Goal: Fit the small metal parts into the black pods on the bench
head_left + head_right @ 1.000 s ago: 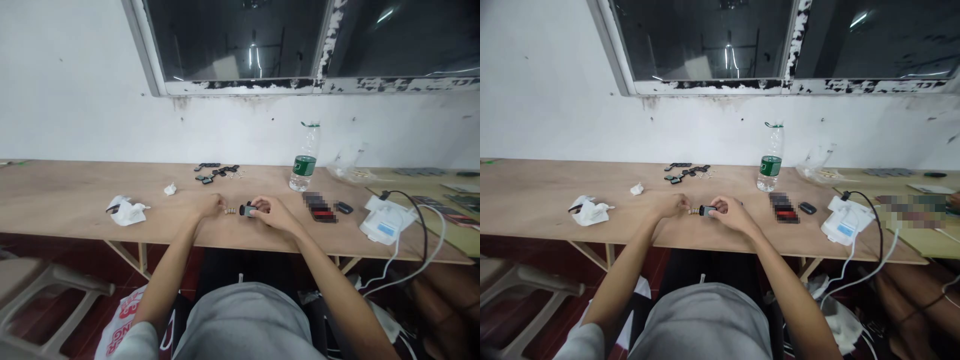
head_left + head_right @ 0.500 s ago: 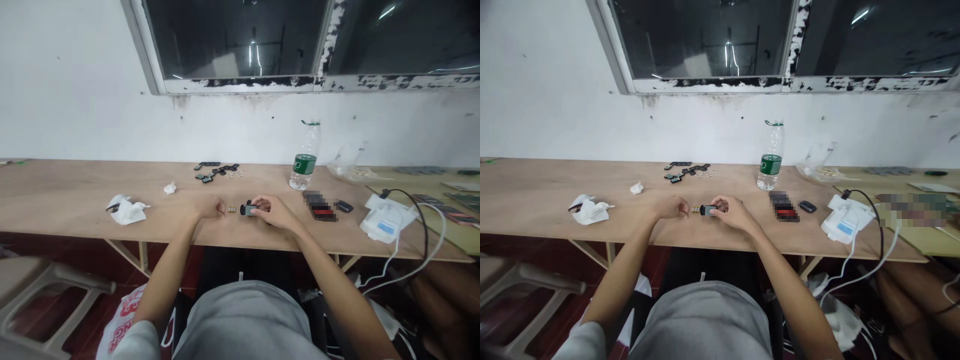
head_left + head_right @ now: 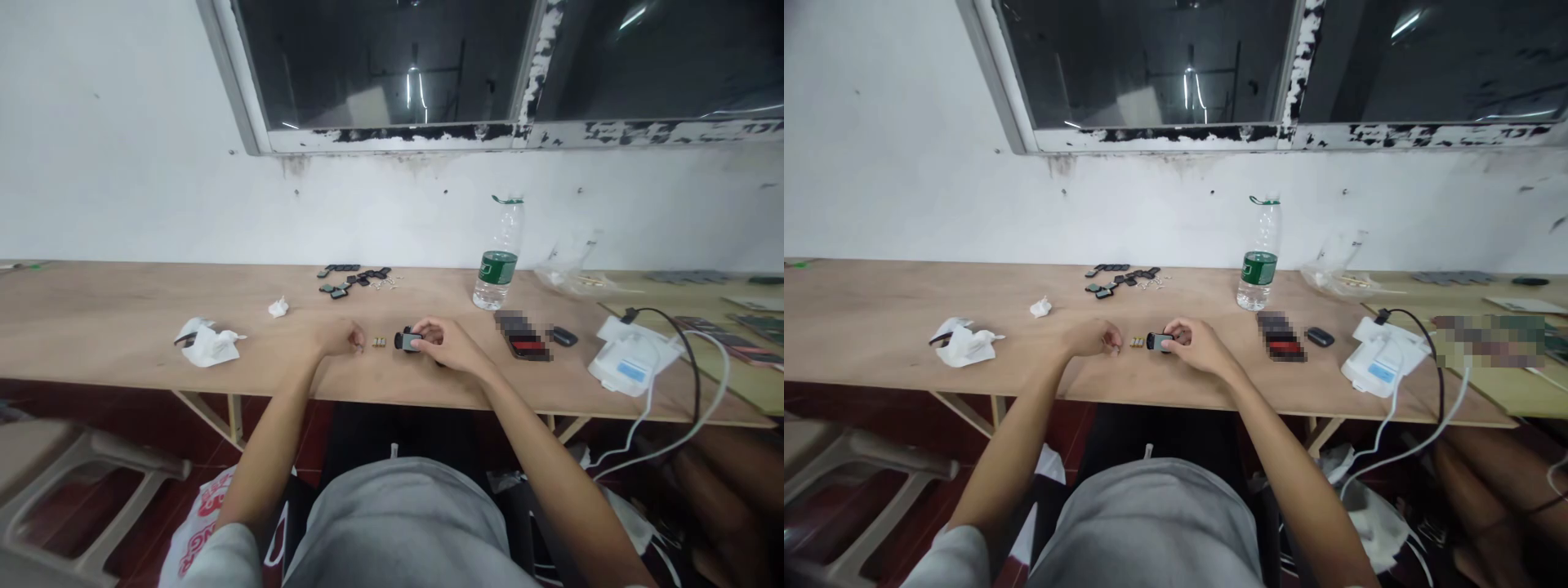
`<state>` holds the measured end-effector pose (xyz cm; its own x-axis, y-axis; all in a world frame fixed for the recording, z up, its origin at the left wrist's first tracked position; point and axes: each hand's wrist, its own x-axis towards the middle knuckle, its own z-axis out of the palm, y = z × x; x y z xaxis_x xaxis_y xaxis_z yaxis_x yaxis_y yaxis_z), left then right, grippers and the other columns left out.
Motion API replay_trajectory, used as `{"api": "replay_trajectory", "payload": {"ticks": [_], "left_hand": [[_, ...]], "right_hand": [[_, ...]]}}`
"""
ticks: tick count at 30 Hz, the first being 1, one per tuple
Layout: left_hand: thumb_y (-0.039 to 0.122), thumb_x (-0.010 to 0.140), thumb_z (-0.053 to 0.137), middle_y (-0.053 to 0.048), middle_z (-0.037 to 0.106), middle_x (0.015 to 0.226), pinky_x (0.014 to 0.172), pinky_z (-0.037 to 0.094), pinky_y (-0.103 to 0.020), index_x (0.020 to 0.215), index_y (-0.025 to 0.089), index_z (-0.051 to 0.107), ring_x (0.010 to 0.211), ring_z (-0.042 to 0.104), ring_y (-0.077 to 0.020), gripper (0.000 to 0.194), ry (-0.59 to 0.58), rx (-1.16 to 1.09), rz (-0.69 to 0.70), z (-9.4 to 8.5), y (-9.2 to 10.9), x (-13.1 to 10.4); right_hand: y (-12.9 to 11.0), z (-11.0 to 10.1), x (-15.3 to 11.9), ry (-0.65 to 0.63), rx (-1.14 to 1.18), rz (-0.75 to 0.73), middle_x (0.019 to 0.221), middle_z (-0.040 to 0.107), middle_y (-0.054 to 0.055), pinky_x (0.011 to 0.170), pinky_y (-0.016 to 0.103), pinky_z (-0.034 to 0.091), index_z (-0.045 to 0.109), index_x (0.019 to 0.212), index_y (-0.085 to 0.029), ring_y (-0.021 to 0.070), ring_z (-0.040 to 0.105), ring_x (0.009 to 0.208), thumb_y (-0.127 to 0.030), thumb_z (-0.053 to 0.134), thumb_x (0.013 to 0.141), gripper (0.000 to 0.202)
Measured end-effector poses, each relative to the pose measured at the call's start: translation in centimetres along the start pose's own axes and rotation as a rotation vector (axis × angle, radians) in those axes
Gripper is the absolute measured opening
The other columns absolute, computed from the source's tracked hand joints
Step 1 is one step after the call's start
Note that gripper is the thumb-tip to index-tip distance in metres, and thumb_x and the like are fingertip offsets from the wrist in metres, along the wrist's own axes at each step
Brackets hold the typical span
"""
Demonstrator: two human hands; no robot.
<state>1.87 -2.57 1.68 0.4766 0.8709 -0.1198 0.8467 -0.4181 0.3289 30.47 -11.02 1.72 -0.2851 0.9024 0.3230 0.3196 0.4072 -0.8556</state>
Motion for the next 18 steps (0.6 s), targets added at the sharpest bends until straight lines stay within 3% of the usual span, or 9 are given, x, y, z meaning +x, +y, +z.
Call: {"api": "replay_trajectory", "payload": {"ticks": [7, 18], "left_hand": [[0.006, 0.06, 0.057, -0.003, 0.073, 0.083, 0.063, 0.045, -0.024, 0.084, 0.02, 0.074, 0.074, 0.065, -0.0189, 0.032, 0.028, 0.046, 0.032, 0.4, 1.1, -0.3], [0.014, 0.068, 0.064, -0.003, 0.072, 0.082, 0.064, 0.043, -0.026, 0.081, 0.021, 0.073, 0.074, 0.065, -0.02, 0.017, 0.068, 0.041, 0.052, 0.6, 1.0, 0.3]], "right_hand": [[0.1, 0.0, 0.0, 0.0, -0.025, -0.006, 0.085, 0.072, 0.005, 0.06, 0.026, 0.048, 0.068, 0.095, -0.018, 0.0157, 0.063, 0.067, -0.036, 0.072, 0.078, 0.025], [0.1, 0.0, 0.0, -0.007, -0.016, -0.008, 0.085, 0.071, 0.005, 0.059, 0.026, 0.048, 0.067, 0.095, -0.017, 0.0168, 0.064, 0.069, -0.038, 0.072, 0.078, 0.027]]}}
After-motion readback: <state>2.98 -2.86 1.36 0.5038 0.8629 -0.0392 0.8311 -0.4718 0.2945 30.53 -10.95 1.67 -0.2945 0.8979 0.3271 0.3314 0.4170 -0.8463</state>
